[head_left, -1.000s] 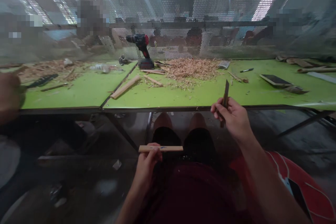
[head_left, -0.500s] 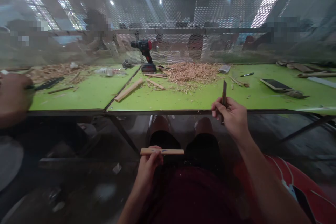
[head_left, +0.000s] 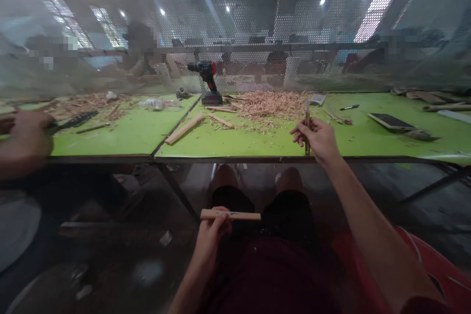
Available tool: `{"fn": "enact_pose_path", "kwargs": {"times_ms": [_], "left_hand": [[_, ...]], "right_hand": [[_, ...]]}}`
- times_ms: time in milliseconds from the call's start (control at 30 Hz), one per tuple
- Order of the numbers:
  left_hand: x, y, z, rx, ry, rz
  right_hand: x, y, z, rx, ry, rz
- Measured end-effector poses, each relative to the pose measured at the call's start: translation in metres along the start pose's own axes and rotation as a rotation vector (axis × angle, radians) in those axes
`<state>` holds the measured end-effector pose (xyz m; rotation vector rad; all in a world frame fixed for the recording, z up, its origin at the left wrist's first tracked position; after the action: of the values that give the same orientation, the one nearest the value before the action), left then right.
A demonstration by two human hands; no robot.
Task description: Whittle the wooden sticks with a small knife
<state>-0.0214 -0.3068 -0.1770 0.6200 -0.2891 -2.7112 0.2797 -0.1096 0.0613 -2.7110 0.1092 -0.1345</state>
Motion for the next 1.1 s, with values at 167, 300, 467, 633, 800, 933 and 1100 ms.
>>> {"fn": "enact_pose_path", "kwargs": {"times_ms": [167,300,467,633,800,933,1100], "left_hand": [[0.001,0.001,-0.002,0.005,0.027,0.024],[0.001,-0.003,-0.006,0.024,0.026,0.008],[0.002,-0.003,-0.007,0.028,0.022,0.012],[0.002,0.001,-0.007,0.014,0.041,0.032],[0.002,0.000,-0.006,0.031,0.025,0.024],[0.000,0.000,-0.005,0.033,0.021,-0.002],[-0.005,0.001,0.000,0.027,0.054,-0.014]], "right_hand": [[0.003,-0.037,0.013,-0.161,0.123,0.040],[0.002,-0.056,0.014,-0.142,0.192,0.056],[0.006,-0.055,0.011,-0.087,0.286,0.089],[0.008,-0.051,0.011,-0.112,0.315,0.069],[0.005,-0.056,0.011,-0.140,0.282,0.064],[-0.001,-0.059,0.012,-0.169,0.207,0.018],[0.005,-0.070,0.014,-0.169,0.370,-0.044]]}}
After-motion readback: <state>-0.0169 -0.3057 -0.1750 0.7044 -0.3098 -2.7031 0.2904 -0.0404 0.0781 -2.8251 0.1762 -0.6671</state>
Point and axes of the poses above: each hand's wrist, its own y-axis away from the middle knuckle, its own x-axis out of the back of the hand, z = x × y, the point moved 9 cm from there along -y, towards the middle knuckle, and after that the axes turned 2 degrees about x, right-handed, at the moved point
